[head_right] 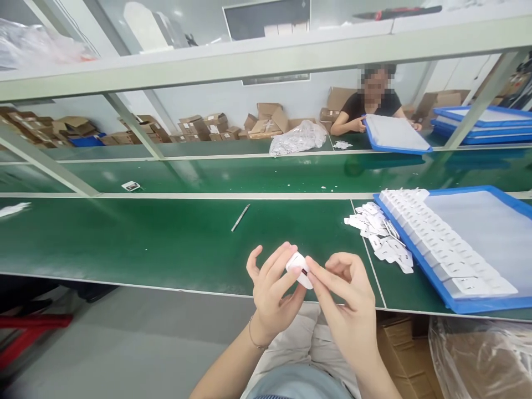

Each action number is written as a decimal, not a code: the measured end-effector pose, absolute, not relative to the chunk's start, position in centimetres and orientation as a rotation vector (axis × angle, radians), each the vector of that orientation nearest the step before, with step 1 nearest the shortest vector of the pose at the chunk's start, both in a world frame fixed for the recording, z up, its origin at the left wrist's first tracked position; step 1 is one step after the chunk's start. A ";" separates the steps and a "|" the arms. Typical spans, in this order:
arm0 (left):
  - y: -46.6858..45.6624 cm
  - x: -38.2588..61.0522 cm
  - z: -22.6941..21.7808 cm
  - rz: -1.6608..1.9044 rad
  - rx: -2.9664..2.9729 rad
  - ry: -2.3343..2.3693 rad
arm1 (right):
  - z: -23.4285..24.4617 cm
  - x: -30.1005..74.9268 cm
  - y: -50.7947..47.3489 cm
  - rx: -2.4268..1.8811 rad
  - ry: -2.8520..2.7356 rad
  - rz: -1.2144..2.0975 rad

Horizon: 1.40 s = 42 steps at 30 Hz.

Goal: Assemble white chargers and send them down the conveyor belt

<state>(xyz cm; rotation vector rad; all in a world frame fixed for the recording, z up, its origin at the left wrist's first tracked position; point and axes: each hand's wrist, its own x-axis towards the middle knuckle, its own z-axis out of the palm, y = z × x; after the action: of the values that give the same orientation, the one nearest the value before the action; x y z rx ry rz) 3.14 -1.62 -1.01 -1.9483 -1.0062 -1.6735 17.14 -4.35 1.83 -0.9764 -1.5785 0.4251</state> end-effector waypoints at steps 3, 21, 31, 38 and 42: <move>-1.7 3.0 -0.8 -1.805 -2.015 -1.034 | 1.8 17.0 -4.7 -0.988 -1.768 0.155; -1.2 2.8 -2.0 -1.862 -2.061 -0.937 | 2.1 17.4 -5.0 -0.988 -1.878 0.175; -0.7 3.1 -2.5 -1.779 -1.927 -0.951 | 2.6 16.4 -5.4 -1.053 -1.813 0.052; -1.2 3.0 -1.7 -1.861 -1.983 -1.013 | 1.9 16.4 -4.8 -1.027 -1.757 0.151; -1.6 2.7 -1.0 -1.944 -2.020 -1.048 | 1.1 17.1 -4.3 -0.979 -1.709 0.657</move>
<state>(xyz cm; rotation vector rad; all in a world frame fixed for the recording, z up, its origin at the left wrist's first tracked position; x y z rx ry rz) 2.73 -1.63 -0.96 -2.0200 -1.0480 -1.9444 17.09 -4.32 1.11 -0.9788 -1.7086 0.6573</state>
